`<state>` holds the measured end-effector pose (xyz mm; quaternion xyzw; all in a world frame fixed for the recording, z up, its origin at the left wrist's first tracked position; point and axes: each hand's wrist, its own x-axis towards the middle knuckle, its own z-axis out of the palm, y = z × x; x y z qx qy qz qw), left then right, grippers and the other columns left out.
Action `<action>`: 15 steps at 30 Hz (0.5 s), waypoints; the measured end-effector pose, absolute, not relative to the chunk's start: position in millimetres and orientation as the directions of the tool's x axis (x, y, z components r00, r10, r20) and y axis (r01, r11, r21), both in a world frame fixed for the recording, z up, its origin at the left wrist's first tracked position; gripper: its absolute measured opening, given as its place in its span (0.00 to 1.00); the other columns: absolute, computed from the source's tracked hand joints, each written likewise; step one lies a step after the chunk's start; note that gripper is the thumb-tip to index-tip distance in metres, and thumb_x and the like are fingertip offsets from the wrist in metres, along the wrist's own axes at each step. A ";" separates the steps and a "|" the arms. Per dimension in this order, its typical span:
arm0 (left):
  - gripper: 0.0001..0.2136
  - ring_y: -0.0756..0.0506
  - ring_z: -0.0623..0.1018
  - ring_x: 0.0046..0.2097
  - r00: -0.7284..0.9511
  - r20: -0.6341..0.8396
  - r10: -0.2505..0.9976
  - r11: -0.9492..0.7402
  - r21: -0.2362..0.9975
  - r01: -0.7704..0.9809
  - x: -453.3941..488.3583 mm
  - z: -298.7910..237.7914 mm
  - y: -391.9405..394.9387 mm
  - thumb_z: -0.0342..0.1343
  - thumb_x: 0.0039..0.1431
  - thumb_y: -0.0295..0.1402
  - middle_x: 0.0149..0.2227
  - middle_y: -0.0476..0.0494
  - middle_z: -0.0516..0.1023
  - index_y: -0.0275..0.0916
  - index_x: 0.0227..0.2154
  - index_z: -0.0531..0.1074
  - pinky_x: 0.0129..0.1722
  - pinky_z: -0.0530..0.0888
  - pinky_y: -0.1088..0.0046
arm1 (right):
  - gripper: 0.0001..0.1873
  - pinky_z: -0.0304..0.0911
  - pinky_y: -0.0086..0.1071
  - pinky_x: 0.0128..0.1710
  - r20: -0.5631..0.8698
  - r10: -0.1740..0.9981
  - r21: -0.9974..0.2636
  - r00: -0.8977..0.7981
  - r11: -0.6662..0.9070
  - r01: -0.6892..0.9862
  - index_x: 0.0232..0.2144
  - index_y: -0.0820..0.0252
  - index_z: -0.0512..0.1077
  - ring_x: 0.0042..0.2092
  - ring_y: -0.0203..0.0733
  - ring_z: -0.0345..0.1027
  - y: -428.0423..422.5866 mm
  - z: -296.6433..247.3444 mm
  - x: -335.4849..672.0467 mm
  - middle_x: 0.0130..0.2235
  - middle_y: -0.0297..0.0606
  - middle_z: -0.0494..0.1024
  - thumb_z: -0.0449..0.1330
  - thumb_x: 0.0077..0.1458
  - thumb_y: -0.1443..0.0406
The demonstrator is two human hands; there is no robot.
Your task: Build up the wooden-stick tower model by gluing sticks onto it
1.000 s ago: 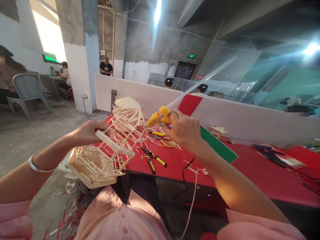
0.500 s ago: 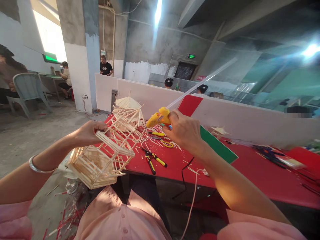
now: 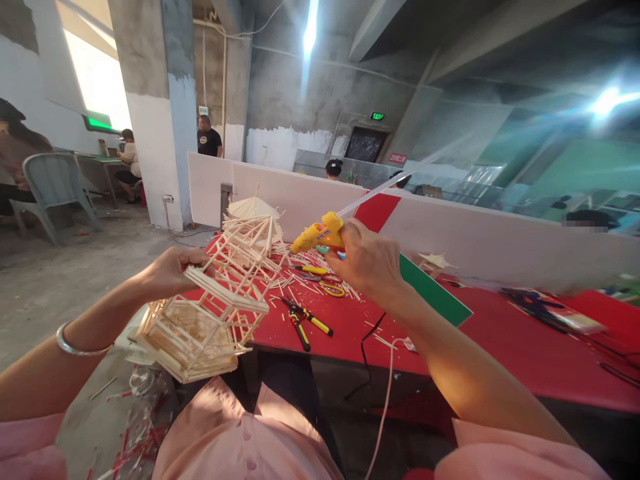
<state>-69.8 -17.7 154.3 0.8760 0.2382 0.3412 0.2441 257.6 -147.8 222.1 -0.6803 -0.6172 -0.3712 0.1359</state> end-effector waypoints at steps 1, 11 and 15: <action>0.09 0.47 0.76 0.30 0.655 0.475 0.588 -0.762 0.597 0.250 -70.7 153.4 -17.3 0.64 0.49 0.39 0.29 0.45 0.78 0.38 0.26 0.77 0.30 0.72 0.74 | 0.15 0.36 0.34 0.26 0.678 0.734 0.268 -0.036 -0.201 0.942 0.42 0.61 0.68 0.31 0.39 0.64 -147.3 222.0 257.2 0.42 0.41 0.75 0.55 0.55 0.60; 0.10 0.48 0.73 0.34 0.600 0.438 0.669 -0.638 0.753 0.161 -78.4 136.8 -20.3 0.64 0.50 0.36 0.31 0.44 0.75 0.32 0.28 0.76 0.35 0.68 0.74 | 0.15 0.38 0.32 0.25 0.748 0.664 0.150 0.023 -0.203 0.968 0.41 0.60 0.70 0.30 0.40 0.65 -143.9 228.0 251.5 0.37 0.40 0.77 0.56 0.51 0.61; 0.10 0.44 0.74 0.37 0.557 0.468 0.687 -0.600 0.797 0.071 -79.0 123.6 -19.2 0.65 0.47 0.35 0.33 0.41 0.77 0.32 0.26 0.77 0.38 0.69 0.72 | 0.15 0.47 0.32 0.27 0.752 0.656 0.037 0.056 -0.126 0.991 0.42 0.59 0.70 0.34 0.42 0.69 -146.2 230.3 254.2 0.40 0.41 0.78 0.56 0.51 0.60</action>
